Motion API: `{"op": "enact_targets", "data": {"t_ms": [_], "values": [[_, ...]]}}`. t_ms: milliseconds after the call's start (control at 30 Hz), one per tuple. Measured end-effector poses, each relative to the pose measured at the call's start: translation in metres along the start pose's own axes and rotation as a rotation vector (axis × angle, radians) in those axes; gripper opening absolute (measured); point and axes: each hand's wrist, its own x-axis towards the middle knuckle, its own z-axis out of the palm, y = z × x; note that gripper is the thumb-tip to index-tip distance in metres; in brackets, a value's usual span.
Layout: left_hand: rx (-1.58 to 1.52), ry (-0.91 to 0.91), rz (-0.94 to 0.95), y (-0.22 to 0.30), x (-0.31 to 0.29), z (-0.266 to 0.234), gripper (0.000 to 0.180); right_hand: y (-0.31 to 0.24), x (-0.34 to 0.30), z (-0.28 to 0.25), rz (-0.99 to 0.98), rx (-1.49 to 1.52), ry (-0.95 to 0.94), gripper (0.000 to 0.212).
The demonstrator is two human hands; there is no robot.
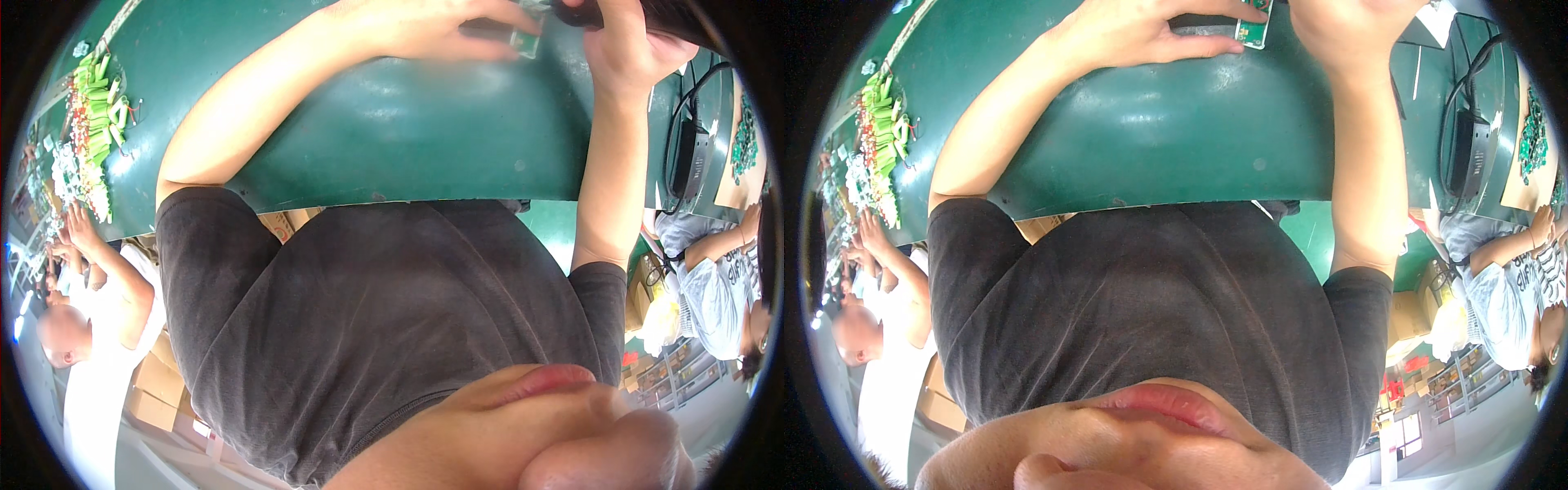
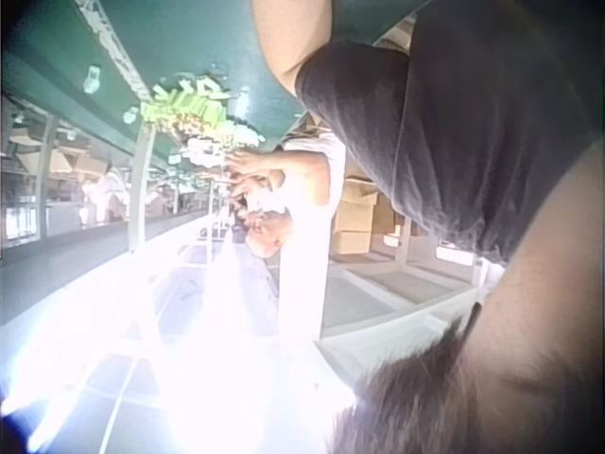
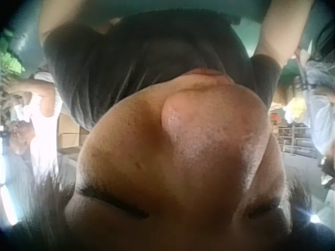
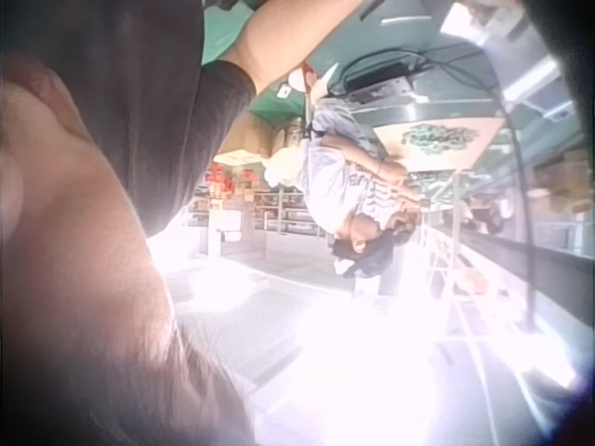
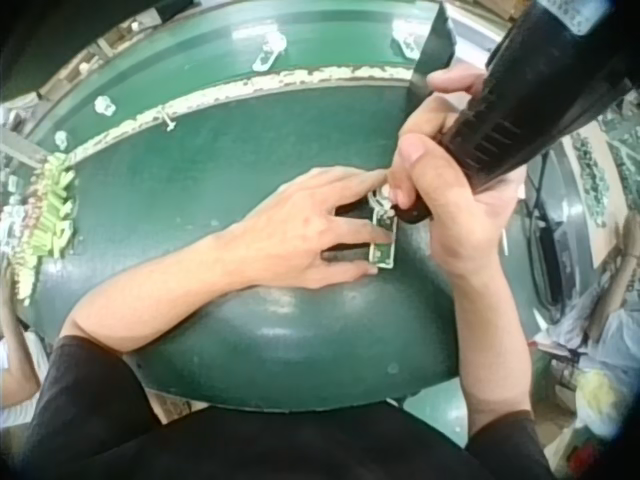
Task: The worker is assembling small components onto a green circuit board using an electric screwdriver at an industrial workbench.
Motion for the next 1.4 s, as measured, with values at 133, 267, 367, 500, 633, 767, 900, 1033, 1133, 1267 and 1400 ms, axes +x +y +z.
{"op": "enact_targets", "data": {"t_ms": [133, 267, 367, 500, 633, 767, 900, 1033, 1133, 1267, 1400], "values": [[-0.001, -0.042, -0.035, 0.003, 0.002, -0.005, 0.033, 0.002, -0.002, 0.004, -0.015, 0.033, 0.026, 0.048], [0.045, -0.024, -0.002, 0.003, 0.002, -0.005, 0.032, 0.004, -0.001, -0.004, -0.086, 0.017, 0.005, 0.051], [0.043, -0.022, -0.022, 0.003, 0.0, -0.005, 0.031, -0.012, 0.004, 0.007, -0.017, -0.01, -0.013, 0.052], [0.033, -0.023, -0.026, 0.003, 0.001, -0.004, 0.031, -0.013, 0.002, 0.008, 0.002, 0.008, -0.01, 0.053], [-0.021, -0.037, -0.05, 0.003, 0.003, -0.006, 0.03, -0.01, -0.001, 0.008, -0.002, -0.042, 0.051, 0.053], [-0.019, -0.049, -0.073, 0.004, 0.003, -0.005, 0.03, -0.004, -0.003, 0.005, -0.02, -0.005, 0.063, 0.054], [0.005, -0.033, -0.039, 0.004, 0.002, -0.005, 0.03, -0.007, -0.002, 0.007, -0.001, 0.0, 0.059, 0.055], [0.006, -0.048, -0.045, 0.006, 0.004, -0.006, 0.033, -0.005, -0.003, 0.009, -0.035, -0.026, 0.048, 0.056], [-0.021, -0.049, -0.065, 0.006, 0.006, -0.006, 0.036, -0.002, -0.005, 0.006, -0.01, -0.016, 0.073, 0.057], [0.005, 0.038, 0.006, 0.0, 0.002, 0.001, 0.038, -0.002, -0.002, 0.007, -0.024, -0.008, 0.069, 0.057], [-0.048, 0.056, -0.028, -0.001, 0.0, 0.003, 0.043, -0.009, 0.003, 0.006, -0.079, -0.019, -0.017, 0.056]]}}
